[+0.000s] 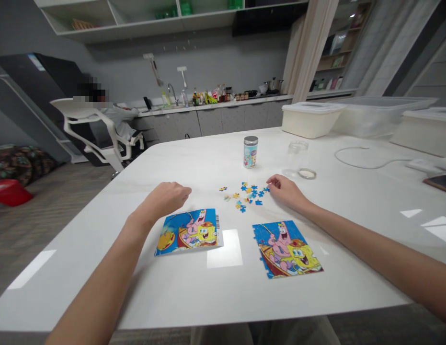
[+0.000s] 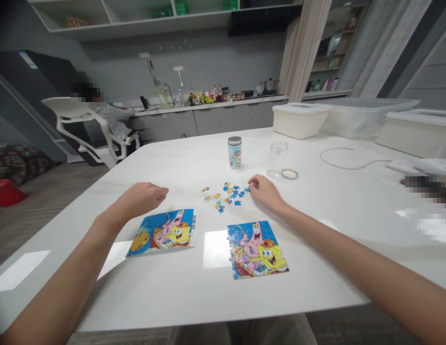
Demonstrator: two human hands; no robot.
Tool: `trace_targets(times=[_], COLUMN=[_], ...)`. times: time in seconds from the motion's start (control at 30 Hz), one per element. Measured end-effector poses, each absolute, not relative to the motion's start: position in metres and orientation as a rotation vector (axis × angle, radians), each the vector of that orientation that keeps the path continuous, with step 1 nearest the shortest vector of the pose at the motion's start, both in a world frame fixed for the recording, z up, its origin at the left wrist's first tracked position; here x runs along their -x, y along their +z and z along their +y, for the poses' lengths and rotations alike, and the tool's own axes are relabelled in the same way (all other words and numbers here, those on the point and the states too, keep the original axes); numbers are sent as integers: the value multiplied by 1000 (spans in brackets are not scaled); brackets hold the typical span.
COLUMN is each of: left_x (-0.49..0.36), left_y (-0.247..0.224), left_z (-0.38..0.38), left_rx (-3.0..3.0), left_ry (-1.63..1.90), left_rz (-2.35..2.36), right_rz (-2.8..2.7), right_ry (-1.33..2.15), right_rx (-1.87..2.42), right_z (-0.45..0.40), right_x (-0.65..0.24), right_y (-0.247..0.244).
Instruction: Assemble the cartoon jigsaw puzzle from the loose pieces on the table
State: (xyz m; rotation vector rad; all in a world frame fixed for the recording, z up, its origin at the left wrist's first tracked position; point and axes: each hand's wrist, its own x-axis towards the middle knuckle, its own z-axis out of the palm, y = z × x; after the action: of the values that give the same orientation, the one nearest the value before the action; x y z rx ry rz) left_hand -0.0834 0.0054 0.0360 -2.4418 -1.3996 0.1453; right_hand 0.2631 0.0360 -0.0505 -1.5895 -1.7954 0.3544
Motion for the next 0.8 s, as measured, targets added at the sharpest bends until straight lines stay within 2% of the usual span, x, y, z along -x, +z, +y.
trace_targets(times=[0.17, 0.53, 0.8], left_x=[81, 75, 72], left_y=[36, 32, 36], left_z=[3, -1, -2], left_rx=[2475, 2597, 2660], left_ry=[187, 16, 290], left_rz=[-1364, -1454, -1574], right_rz=[-1755, -1739, -1939], right_ry=[396, 440, 377], right_rx=[1544, 1469, 1369], right_z=[34, 36, 14], right_x=[-266, -269, -262], right_y=[-52, -54, -35])
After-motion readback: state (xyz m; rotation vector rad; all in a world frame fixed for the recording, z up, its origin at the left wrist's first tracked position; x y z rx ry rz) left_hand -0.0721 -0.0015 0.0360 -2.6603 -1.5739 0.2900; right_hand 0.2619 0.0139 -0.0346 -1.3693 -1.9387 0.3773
